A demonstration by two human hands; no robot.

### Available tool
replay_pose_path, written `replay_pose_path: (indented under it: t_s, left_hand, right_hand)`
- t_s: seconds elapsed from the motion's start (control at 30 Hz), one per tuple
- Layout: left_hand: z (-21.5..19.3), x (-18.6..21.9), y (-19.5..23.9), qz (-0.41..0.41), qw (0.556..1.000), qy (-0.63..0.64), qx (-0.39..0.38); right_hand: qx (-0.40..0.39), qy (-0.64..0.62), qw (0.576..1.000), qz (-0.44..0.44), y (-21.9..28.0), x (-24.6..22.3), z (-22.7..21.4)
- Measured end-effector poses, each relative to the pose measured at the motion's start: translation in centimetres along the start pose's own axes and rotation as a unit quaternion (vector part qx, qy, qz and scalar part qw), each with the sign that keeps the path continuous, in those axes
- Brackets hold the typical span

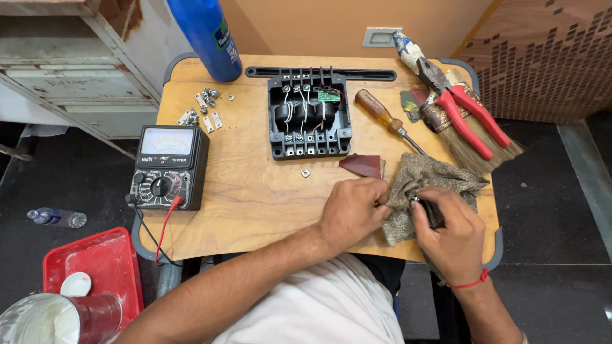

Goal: The person maintains an electrical component by sanding metal contacts with sandpaper and reassembling the parts into a black housing using a screwdriver while checking connections with a multimeter.

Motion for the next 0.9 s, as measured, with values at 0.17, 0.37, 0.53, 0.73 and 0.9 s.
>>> replay_pose_path:
  t_s: [0.17,0.37,0.53,0.73,0.9]
  left_hand:
    - [0.0,0.5,-0.1,0.018,0.997,0.068,-0.013]
    - [2.5,-0.8,0.4,0.004,0.948,0.318,0.018]
    - [6.5,-2.9,0.5,-0.145,0.868,0.475,-0.022]
    - [6.1,-2.2,-0.1,-0.111,0.934,0.339,-0.032]
    - [4.9,-1.7,-0.4,-0.093,0.969,0.213,-0.084]
  right_hand:
    - [0.008,-0.016,1.000,-0.015,0.4,0.3,-0.1]
    - [0.038,-0.068,0.997,0.012,0.6,1.3,-1.0]
    - [0.038,-0.084,0.996,-0.020,0.6,0.7,-1.1]
    - [0.026,-0.077,0.997,-0.013,-0.1,0.9,-1.1]
    - [-0.033,-0.101,0.994,0.035,-1.1,2.5,-1.3]
Point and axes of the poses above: each hand's wrist, its own y-axis away from the middle knuckle, its own z-axis out of the palm, x = y × z, the point moved 8 cm from there along -y, towards the middle knuckle, and after that the axes turned 7 degrees about z, right-handed, at the moved point
